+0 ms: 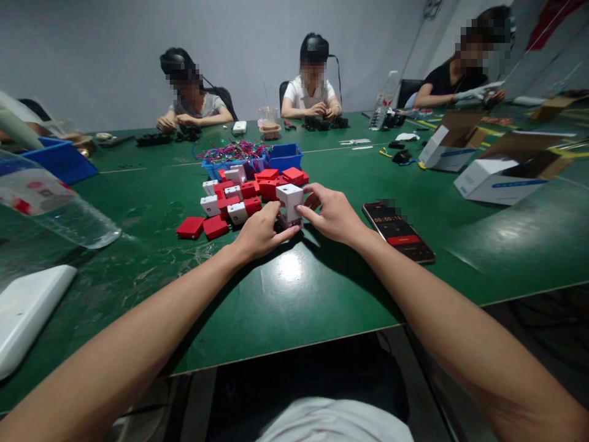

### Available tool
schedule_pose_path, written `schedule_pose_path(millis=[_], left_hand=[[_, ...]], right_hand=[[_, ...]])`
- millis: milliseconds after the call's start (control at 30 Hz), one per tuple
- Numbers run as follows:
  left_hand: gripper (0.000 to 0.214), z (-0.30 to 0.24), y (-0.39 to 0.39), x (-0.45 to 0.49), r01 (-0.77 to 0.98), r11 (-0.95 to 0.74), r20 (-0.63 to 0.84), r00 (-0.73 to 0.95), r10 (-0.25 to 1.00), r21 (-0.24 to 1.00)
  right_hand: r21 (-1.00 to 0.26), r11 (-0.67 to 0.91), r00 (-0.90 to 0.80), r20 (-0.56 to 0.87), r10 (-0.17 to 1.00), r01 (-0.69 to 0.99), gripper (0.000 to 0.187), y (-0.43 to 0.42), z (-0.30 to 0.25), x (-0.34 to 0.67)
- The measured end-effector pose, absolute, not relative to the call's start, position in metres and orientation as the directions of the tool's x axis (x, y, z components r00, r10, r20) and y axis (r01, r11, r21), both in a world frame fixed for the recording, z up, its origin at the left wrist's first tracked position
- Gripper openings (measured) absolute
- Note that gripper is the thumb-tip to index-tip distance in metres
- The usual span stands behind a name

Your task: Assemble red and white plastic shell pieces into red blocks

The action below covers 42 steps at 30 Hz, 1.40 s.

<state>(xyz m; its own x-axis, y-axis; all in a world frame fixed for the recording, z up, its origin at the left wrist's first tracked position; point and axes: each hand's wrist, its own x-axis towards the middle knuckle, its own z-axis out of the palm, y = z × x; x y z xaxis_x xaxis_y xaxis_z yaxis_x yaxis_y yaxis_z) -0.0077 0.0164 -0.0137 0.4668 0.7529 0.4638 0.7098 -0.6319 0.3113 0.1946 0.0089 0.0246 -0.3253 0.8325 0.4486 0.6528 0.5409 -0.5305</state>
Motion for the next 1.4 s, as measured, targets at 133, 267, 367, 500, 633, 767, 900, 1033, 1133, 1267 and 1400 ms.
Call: schedule_pose_path(millis=[133, 267, 367, 500, 633, 767, 900, 1033, 1133, 1267, 1400], left_hand=[[0.049, -0.015, 0.017, -0.008, 0.702, -0.633, 0.494, 0.444, 0.748, 0.327], [0.059, -0.015, 0.017, -0.009, 0.712, -0.616, 0.514, 0.409, 0.754, 0.338], [0.061, -0.014, 0.016, -0.008, 0.72, -0.608, 0.509, 0.405, 0.76, 0.335], [0.058, -0.013, 0.016, -0.008, 0.736, -0.598, 0.516, 0.396, 0.76, 0.316], [0.052, -0.013, 0.014, -0.007, 0.773, -0.575, 0.47, 0.416, 0.779, 0.269], [0.055, -0.01, 0.013, -0.005, 0.789, -0.55, 0.369, 0.443, 0.817, 0.272], [0.05, -0.008, 0.013, -0.005, 0.803, -0.505, 0.329, 0.407, 0.852, 0.317], [0.047, -0.006, 0.012, -0.005, 0.828, -0.465, 0.322, 0.369, 0.872, 0.313], [0.047, -0.006, 0.011, -0.006, 0.83, -0.47, 0.333, 0.371, 0.867, 0.3], [0.048, -0.008, 0.012, -0.006, 0.8, -0.515, 0.367, 0.399, 0.84, 0.309], [0.051, -0.012, 0.015, -0.008, 0.766, -0.554, 0.409, 0.414, 0.813, 0.327]], right_hand=[[-0.538, 0.555, -0.322, 0.468, 0.823, 0.635, 0.033, 0.007, 0.026, 0.194], [-0.536, 0.572, -0.303, 0.509, 0.805, 0.62, 0.044, 0.004, 0.027, 0.192], [-0.544, 0.542, -0.271, 0.501, 0.822, 0.64, 0.041, 0.003, 0.029, 0.192], [-0.562, 0.504, -0.227, 0.489, 0.842, 0.657, 0.032, 0.003, 0.031, 0.191], [-0.572, 0.456, -0.179, 0.475, 0.862, 0.682, 0.029, 0.006, 0.029, 0.191], [-0.58, 0.378, -0.124, 0.429, 0.895, 0.721, 0.028, 0.008, 0.028, 0.192], [-0.576, 0.304, -0.093, 0.366, 0.926, 0.759, 0.028, 0.009, 0.027, 0.194], [-0.506, 0.254, -0.117, 0.287, 0.951, 0.824, 0.037, 0.012, 0.026, 0.197], [-0.408, 0.243, -0.156, 0.233, 0.96, 0.88, 0.042, 0.015, 0.026, 0.2], [-0.323, 0.238, -0.189, 0.175, 0.966, 0.916, 0.044, 0.016, 0.025, 0.201], [-0.301, 0.222, -0.183, 0.153, 0.971, 0.928, 0.042, 0.016, 0.026, 0.2]])
